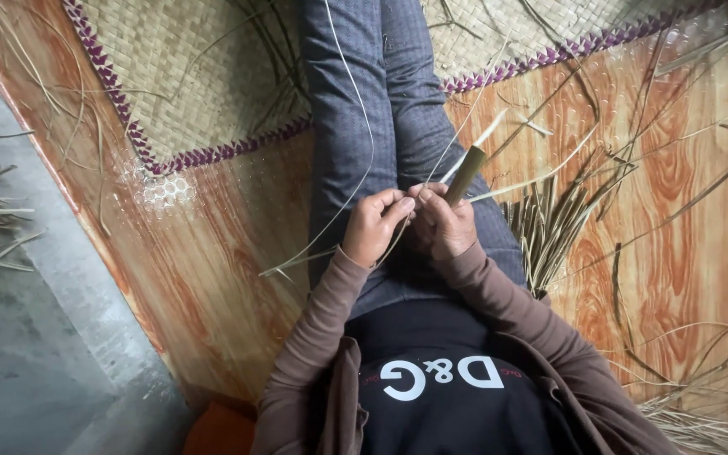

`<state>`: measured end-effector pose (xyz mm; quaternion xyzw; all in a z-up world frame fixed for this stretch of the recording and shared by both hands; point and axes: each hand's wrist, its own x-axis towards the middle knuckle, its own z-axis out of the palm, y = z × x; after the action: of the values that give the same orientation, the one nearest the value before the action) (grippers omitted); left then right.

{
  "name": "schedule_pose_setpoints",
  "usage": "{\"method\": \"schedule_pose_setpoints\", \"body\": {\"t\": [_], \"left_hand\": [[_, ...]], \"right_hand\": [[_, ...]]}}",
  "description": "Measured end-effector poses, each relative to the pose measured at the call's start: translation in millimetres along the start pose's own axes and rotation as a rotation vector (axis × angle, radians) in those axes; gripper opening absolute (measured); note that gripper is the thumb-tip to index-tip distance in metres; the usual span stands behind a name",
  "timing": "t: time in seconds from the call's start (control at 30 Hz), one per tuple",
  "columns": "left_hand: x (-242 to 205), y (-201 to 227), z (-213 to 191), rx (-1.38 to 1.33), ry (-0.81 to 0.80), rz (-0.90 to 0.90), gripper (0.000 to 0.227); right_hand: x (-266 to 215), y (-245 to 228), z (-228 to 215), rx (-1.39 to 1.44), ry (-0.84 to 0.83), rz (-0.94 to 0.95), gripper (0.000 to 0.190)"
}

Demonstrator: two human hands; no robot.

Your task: The person is sitting on a floor mat, using a small wooden tool to strip and smooth long bamboo fibers for weaving.

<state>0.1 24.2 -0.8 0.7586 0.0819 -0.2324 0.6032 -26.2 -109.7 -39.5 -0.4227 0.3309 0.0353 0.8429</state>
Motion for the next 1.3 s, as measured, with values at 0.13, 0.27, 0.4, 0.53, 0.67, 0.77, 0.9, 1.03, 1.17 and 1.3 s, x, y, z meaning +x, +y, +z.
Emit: {"method": "schedule_pose_setpoints", "body": {"t": [0.13,0.27,0.4,0.53,0.67,0.77,0.9,1.03,1.17,1.3], "left_hand": [[-2.3,6.9,6.7,0.046,0.078,0.071,0.015],[-6.4,9.2,23.0,0.208,0.263,0.22,0.005],[-6.6,7.3,27.6,0.12,0.309,0.196,0.008],[4.8,-7.7,21.7,-0.194,0.273,0.124,0.009],[7.3,-12.5,17.2,-0.429,0.197,0.042,0.016],[10.6,-14.2,16.4,-0.394,0.18,0.108,0.016],[9.9,3.1,8.4,-0.32,0.162,0.114,0.02],[11.8,-4.6,11.5,-0.332,0.143,0.026,0.015],[13.9,-9.3,13.7,-0.314,0.127,-0.102,0.014],[11.4,-8.4,26.1,-0.391,0.198,-0.1,0.012]], "right_hand": [[-5.6,-11.7,10.6,-0.009,-0.004,0.048,0.021],[-10.4,-20.4,18.3,-0.017,0.027,0.076,0.019],[-16.5,-22.0,17.3,-0.076,0.003,0.044,0.023],[-18.2,-22.9,21.1,-0.092,-0.007,0.095,0.019],[-1.2,1.2,-7.4,-0.125,-0.056,0.089,0.015],[-4.2,-6.5,-3.9,-0.126,-0.072,0.11,0.016],[-2.7,-10.8,-1.1,-0.174,-0.09,0.092,0.017],[9.0,5.2,-13.7,-0.262,-0.128,0.016,0.017],[15.5,14.4,-20.9,-0.291,-0.153,-0.011,0.021],[24.2,31.3,-41.2,-0.297,-0.218,-0.057,0.018]]}}
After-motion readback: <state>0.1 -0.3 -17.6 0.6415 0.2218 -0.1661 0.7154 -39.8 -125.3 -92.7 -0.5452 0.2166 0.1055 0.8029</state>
